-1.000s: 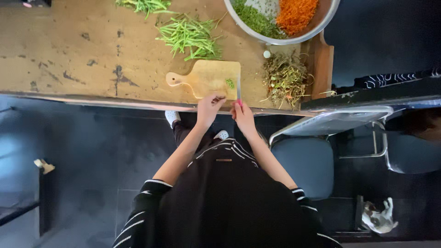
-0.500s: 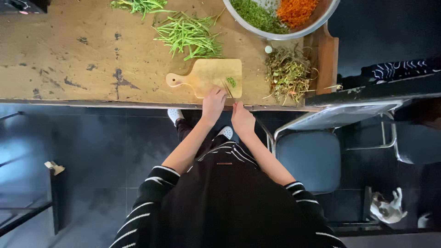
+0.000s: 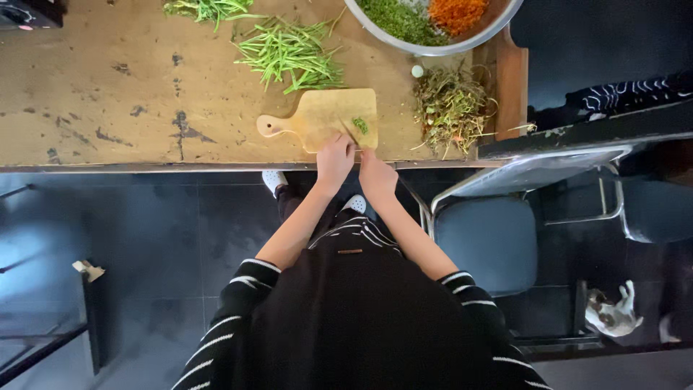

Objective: The person chops green vegetables on a small wooden board and then scrapes them into a large metal bowl containing other shredded vegetables.

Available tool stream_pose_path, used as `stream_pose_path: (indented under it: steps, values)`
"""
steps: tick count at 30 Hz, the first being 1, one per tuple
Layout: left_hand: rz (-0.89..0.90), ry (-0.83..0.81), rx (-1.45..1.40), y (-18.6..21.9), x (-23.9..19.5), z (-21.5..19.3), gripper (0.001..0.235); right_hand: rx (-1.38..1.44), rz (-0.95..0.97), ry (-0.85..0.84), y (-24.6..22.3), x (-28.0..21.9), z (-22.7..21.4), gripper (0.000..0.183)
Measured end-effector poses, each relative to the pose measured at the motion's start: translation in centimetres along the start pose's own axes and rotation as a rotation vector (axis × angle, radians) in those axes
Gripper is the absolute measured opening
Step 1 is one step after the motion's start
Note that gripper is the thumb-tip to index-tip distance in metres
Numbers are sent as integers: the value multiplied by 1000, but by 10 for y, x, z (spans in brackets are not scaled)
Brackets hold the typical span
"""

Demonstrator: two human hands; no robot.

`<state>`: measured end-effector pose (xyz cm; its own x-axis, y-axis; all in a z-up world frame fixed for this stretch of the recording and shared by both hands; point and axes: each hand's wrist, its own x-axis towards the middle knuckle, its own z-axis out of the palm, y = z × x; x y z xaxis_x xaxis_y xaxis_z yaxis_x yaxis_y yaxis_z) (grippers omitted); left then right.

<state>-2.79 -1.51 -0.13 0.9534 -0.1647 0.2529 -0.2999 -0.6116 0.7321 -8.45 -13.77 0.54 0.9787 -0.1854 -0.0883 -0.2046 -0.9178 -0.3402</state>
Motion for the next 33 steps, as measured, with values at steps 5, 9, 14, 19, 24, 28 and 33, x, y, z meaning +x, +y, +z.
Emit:
stream_pose_path:
  steps: [5,9,14,19,24,28,33]
  values:
    - [-25,-41,71,-3,-4,1,8,-39,22,-48,7,-1,5,24]
    - [35,-39,84,-13,-2,1,5,-52,27,9,5,17,11,25]
    - [32,8,-94,-18,7,-8,14,155,71,39,10,13,2,26]
    - [176,-35,43,-24,25,-9,10,74,141,-19,-8,4,5,29]
    - [219,-170,32,-43,32,-6,11,45,269,-74,-28,5,11,32]
    - [215,-217,1,-52,30,-8,6,-64,255,-37,-33,1,24,24]
    - [257,-225,-93,-51,41,-18,8,64,370,-15,-48,8,10,29]
